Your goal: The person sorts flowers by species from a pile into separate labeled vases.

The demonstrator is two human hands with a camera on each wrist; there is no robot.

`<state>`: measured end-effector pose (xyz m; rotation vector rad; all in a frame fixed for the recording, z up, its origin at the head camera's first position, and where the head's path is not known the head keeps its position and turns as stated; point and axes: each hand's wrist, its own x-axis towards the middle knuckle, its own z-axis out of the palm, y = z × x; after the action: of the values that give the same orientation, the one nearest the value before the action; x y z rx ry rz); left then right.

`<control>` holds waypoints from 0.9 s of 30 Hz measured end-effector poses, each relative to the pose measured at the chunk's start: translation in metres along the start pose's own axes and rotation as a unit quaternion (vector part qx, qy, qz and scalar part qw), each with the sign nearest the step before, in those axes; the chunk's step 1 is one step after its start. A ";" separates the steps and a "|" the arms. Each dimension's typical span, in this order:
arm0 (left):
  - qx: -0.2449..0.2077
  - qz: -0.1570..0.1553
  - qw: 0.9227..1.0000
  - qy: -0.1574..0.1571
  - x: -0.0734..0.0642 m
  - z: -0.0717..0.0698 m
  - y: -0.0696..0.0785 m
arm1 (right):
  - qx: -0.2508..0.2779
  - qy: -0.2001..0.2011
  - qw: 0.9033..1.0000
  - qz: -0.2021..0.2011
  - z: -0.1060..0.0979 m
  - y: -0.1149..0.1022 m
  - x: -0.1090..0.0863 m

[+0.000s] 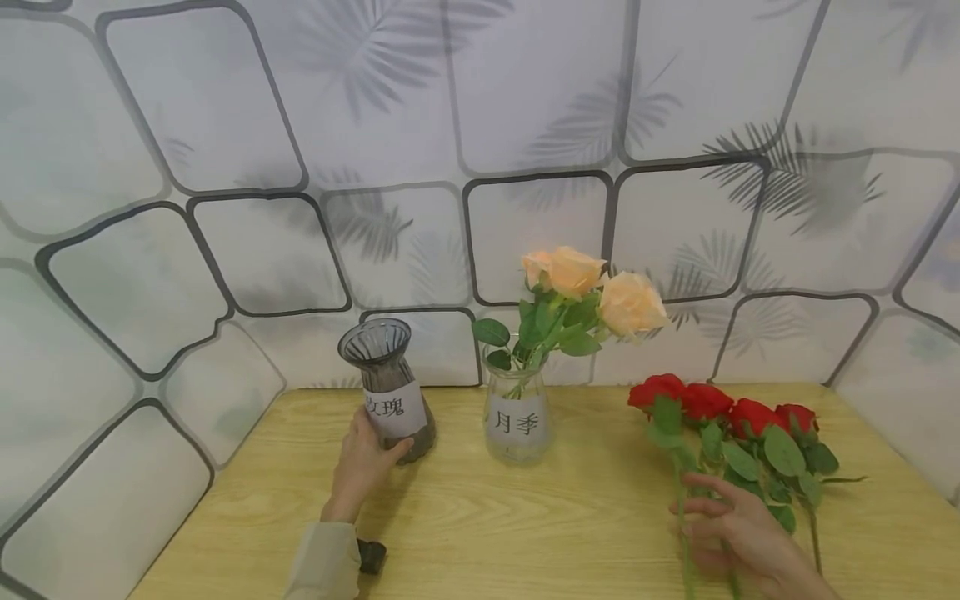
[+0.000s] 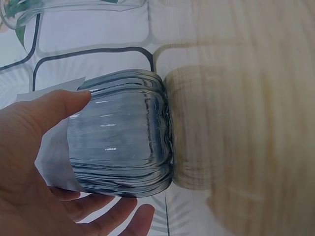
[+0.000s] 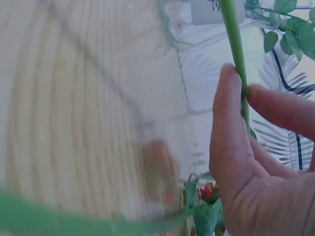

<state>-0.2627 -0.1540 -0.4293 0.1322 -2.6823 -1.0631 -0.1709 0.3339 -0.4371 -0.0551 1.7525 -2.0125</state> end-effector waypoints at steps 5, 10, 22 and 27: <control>-0.002 0.002 1.000 0.003 -0.001 0.000 0.000 | 0.006 0.064 0.998 -0.010 0.010 -0.002 0.003; -0.001 0.003 1.000 0.005 -0.001 0.001 -0.001 | 0.015 0.119 0.993 -0.018 0.022 -0.004 0.006; -0.001 0.002 1.000 0.004 -0.001 0.001 0.000 | 0.105 0.225 0.969 -0.011 0.045 -0.009 0.019; 0.005 0.005 1.000 0.006 -0.001 0.000 -0.001 | 0.118 0.227 0.967 -0.014 0.051 -0.011 0.022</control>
<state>-0.2617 -0.1539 -0.4302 0.1264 -2.6741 -1.0436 -0.1771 0.2789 -0.4236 0.4972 1.7523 -2.3774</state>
